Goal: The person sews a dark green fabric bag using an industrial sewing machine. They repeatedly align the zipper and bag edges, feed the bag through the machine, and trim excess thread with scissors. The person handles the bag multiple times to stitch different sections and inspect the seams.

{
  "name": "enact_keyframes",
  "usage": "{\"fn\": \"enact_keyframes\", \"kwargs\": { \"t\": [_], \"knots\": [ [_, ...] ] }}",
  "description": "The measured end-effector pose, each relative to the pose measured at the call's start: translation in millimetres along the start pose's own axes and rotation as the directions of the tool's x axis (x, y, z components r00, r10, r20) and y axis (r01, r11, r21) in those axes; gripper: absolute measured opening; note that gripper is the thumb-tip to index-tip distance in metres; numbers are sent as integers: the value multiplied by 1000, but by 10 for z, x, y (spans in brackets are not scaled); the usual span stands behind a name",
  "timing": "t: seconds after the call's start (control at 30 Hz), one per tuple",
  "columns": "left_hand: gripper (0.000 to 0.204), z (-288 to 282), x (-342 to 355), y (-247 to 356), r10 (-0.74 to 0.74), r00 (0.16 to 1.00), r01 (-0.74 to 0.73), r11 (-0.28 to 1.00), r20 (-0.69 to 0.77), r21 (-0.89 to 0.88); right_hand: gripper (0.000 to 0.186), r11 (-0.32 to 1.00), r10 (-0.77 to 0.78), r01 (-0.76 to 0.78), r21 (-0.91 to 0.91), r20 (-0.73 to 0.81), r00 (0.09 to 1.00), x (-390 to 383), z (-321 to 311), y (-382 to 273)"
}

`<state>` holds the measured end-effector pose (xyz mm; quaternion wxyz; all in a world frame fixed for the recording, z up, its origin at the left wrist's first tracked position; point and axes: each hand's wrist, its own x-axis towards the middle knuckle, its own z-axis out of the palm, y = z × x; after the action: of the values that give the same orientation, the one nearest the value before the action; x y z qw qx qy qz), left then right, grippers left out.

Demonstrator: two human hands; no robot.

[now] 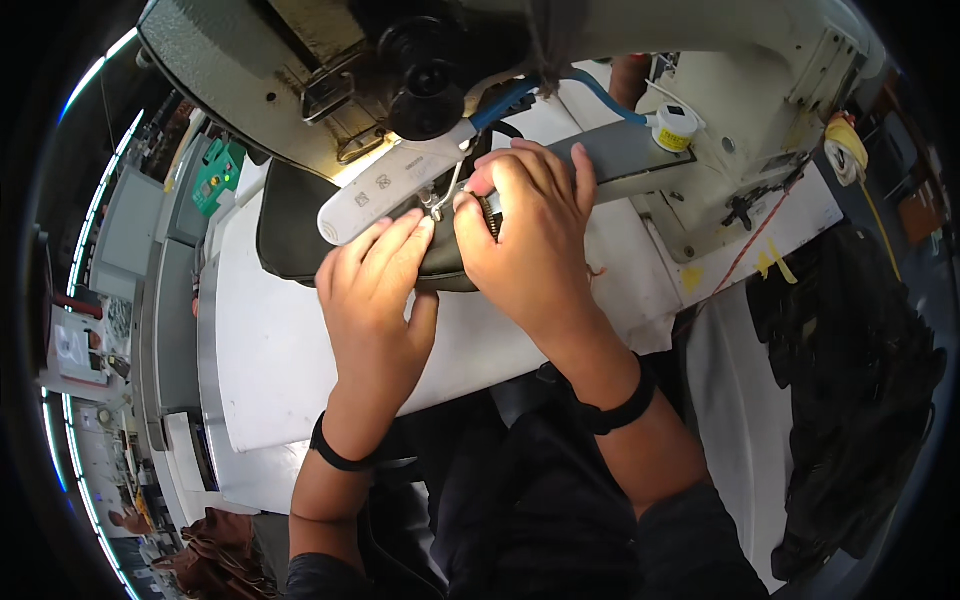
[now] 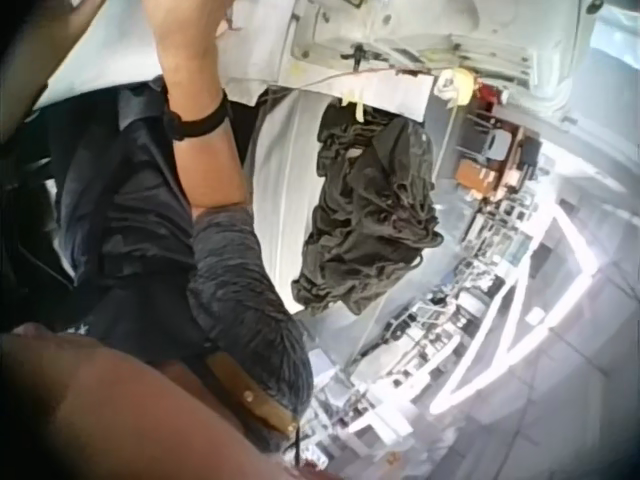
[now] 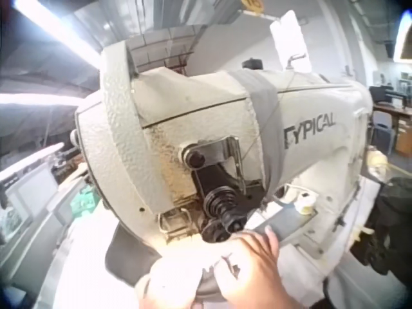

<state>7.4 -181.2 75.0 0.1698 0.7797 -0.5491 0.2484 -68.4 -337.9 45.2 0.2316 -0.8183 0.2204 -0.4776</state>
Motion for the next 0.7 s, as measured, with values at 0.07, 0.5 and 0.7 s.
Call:
{"fn": "enact_keyframes", "kwargs": {
  "t": [0.07,0.5,0.7],
  "knots": [
    [62,-122,-55,182,-27,998,23,997,54,74,13,1000,19,-19,15,-14,1000,0,7,-4],
    [82,-15,-120,396,-165,974,212,905,156,-369,6,993,-20,19,113,11,1000,-39,-33,58],
    [85,245,-137,6,-44,999,50,908,25,-415,9,995,-46,53,88,-77,996,-233,-45,7]
  ]
}}
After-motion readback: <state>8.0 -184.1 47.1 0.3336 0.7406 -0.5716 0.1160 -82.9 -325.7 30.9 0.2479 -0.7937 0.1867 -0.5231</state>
